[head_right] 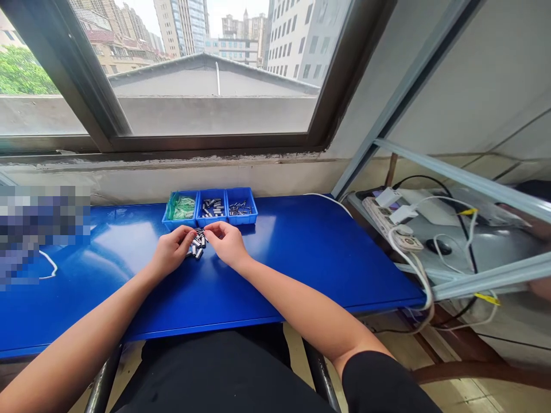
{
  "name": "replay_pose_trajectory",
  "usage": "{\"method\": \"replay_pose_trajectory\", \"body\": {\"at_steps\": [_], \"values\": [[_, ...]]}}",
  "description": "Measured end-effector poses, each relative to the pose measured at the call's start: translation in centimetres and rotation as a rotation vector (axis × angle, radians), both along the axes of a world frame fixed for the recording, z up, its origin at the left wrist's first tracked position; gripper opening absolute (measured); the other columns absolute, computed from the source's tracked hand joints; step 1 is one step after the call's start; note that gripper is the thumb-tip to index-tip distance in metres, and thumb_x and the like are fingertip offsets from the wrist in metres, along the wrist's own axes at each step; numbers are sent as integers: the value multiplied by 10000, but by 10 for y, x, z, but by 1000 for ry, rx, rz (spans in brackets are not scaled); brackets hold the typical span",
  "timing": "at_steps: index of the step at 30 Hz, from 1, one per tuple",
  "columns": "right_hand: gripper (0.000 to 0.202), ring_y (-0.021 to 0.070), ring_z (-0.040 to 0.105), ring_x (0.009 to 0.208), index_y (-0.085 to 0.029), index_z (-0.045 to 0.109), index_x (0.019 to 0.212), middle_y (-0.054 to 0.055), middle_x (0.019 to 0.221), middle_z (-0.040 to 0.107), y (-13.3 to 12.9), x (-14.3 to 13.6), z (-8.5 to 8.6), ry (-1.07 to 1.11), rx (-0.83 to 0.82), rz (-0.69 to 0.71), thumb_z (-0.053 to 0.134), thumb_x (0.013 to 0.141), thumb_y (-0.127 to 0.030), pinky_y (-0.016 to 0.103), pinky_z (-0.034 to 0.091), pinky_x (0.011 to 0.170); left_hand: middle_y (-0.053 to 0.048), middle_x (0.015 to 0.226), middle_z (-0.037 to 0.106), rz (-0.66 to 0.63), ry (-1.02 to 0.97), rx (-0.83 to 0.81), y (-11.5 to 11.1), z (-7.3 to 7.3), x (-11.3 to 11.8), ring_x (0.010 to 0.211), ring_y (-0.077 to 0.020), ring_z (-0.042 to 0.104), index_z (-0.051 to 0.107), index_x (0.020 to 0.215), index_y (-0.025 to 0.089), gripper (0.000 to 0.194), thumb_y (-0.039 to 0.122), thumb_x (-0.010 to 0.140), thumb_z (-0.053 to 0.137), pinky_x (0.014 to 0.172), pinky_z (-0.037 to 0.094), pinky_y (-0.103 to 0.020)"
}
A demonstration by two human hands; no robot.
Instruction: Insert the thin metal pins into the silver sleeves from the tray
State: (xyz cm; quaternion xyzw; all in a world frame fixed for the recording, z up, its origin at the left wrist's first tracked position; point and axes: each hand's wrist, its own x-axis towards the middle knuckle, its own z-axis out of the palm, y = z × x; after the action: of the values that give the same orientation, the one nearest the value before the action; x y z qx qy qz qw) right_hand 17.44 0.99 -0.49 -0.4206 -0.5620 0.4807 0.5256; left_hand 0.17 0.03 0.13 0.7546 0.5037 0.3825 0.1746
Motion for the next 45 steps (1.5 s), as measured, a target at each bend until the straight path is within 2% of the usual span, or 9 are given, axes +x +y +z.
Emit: {"method": "replay_pose_trajectory", "body": {"at_steps": [4, 9, 15, 21, 28, 35, 41, 45], "values": [[218, 139, 580, 663, -163, 667, 835, 34, 750, 661, 0, 0, 1, 1, -9, -9, 675, 721, -350, 291, 471, 623, 29, 611, 547, 6, 1, 3, 0, 1, 0, 532, -91, 461, 599, 856, 168, 274, 395, 923, 460, 534, 356, -209], [233, 146, 587, 672, -167, 663, 823, 36, 746, 661, 1, 0, 2, 30, -29, -16, 678, 713, -371, 294, 476, 620, 75, 538, 462, -1, -31, -9, -3, 3, 2, 469, -80, 402, 570, 1052, 182, 259, 379, 892, 522, 499, 334, -196], [232, 146, 584, 674, -170, 669, 830, 35, 747, 660, 0, 0, 1, 4, -22, -10, 675, 718, -373, 292, 479, 617, 76, 524, 424, 2, -16, 16, -2, 1, 1, 464, -76, 374, 591, 949, 187, 214, 380, 901, 510, 502, 328, -198], [226, 146, 589, 674, -174, 671, 830, 35, 755, 666, 0, -1, -1, -1, -1, -4, 674, 723, -374, 293, 485, 626, 26, 612, 546, 6, -14, 18, -1, 1, 0, 533, -93, 454, 609, 844, 172, 274, 398, 917, 473, 522, 357, -208], [252, 144, 581, 672, -167, 670, 836, 37, 749, 660, 1, 0, -1, 16, -13, -14, 678, 715, -388, 292, 480, 623, 78, 527, 444, -4, -41, 15, -2, 2, 2, 464, -79, 399, 585, 1036, 191, 246, 380, 888, 527, 499, 343, -194], [254, 139, 576, 659, -168, 666, 832, 35, 742, 658, 0, -1, 1, -2, -4, -12, 672, 718, -395, 287, 478, 612, 77, 519, 424, 0, -33, 29, -2, 1, 1, 464, -75, 378, 600, 957, 189, 228, 390, 899, 508, 503, 339, -194], [246, 144, 590, 675, -171, 668, 835, 36, 750, 665, -1, -1, 1, -9, 6, -5, 672, 723, -390, 290, 484, 629, 32, 584, 524, 12, -12, 26, -1, 1, 0, 515, -90, 435, 617, 838, 170, 297, 418, 912, 472, 509, 350, -205], [242, 143, 585, 674, -166, 669, 838, 39, 758, 663, -1, 0, 2, 0, -11, -12, 671, 725, -380, 295, 481, 634, 57, 538, 481, 14, -26, 20, -2, 3, 2, 482, -83, 413, 617, 937, 178, 255, 403, 896, 506, 496, 343, -197]]}}
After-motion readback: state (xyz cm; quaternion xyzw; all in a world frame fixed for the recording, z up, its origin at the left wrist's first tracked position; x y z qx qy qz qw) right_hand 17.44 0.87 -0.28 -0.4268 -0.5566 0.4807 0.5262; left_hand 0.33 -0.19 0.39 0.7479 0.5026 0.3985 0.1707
